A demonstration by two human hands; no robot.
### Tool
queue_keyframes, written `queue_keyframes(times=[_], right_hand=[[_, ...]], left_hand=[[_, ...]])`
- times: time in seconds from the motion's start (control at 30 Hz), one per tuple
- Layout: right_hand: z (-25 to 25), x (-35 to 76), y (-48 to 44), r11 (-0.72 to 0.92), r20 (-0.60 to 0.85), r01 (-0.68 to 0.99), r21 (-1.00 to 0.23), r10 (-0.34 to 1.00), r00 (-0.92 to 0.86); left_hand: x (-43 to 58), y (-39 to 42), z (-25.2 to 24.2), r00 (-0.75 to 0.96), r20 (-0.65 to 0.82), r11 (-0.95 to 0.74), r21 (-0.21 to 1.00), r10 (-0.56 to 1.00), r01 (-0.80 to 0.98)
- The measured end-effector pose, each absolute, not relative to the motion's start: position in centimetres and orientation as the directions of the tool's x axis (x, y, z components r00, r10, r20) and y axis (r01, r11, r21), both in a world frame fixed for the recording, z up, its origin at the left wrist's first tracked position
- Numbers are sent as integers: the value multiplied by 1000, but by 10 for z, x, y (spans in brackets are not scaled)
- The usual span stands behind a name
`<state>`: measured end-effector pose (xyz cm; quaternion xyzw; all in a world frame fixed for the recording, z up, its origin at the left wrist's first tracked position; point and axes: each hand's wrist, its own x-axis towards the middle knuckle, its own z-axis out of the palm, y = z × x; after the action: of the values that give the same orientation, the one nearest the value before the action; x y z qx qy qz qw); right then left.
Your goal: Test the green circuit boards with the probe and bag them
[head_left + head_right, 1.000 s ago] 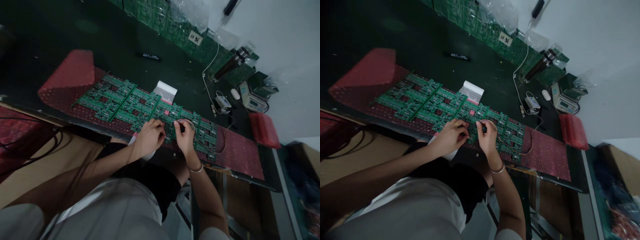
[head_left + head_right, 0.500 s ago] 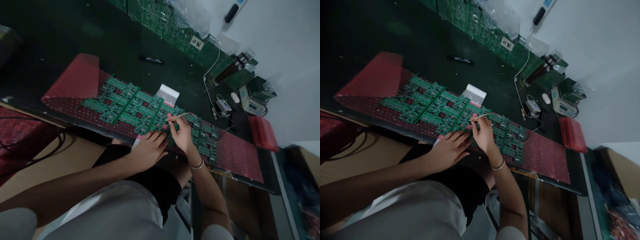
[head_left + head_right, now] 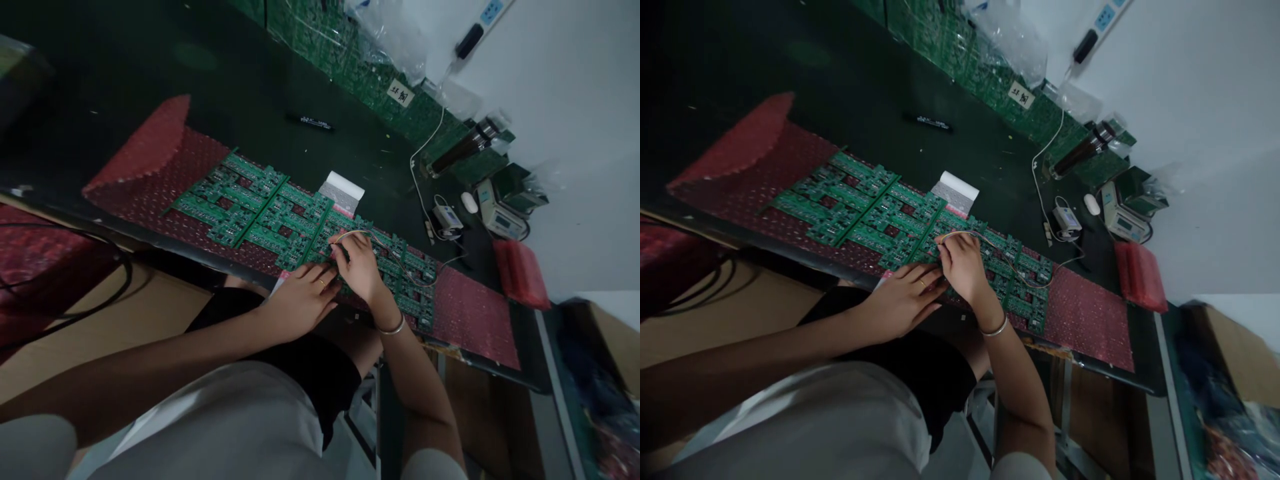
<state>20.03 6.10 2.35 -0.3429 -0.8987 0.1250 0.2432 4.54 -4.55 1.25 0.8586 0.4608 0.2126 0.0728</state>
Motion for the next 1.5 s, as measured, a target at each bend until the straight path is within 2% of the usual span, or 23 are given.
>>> queue_keyframes(times=[0.23,0.5,0.63,0.8,0.93,1.03,1.17,1.3,1.5], right_hand=[[17,199,62,672,410,476,-567,732,-545],[14,198,58,635,396,486,-600,764,-509],[15,198,58,652,418,471,-595,751,-512],[13,198,60,676,443,453,-581,730,-520],[11,198,60,675,433,474,-565,732,-527],[11,197,58,688,464,473,-550,723,-512],[8,199,56,649,544,460,-606,760,-355],[5,199,58,546,490,437,-715,837,-244],[5,198,58,513,464,444,-735,857,-222]], left_hand=[[21,-60,14,462,351,-576,398,815,714],[26,-71,-12,455,525,-655,296,719,695],[31,-75,-14,413,573,-652,304,708,695],[19,-63,15,376,523,-624,456,765,634],[-11,-6,37,285,456,-529,605,843,595],[-21,47,38,339,339,-478,672,878,566],[-10,94,29,482,159,-465,626,862,625],[3,112,19,499,129,-473,580,857,663],[5,119,9,472,125,-458,543,873,704]])
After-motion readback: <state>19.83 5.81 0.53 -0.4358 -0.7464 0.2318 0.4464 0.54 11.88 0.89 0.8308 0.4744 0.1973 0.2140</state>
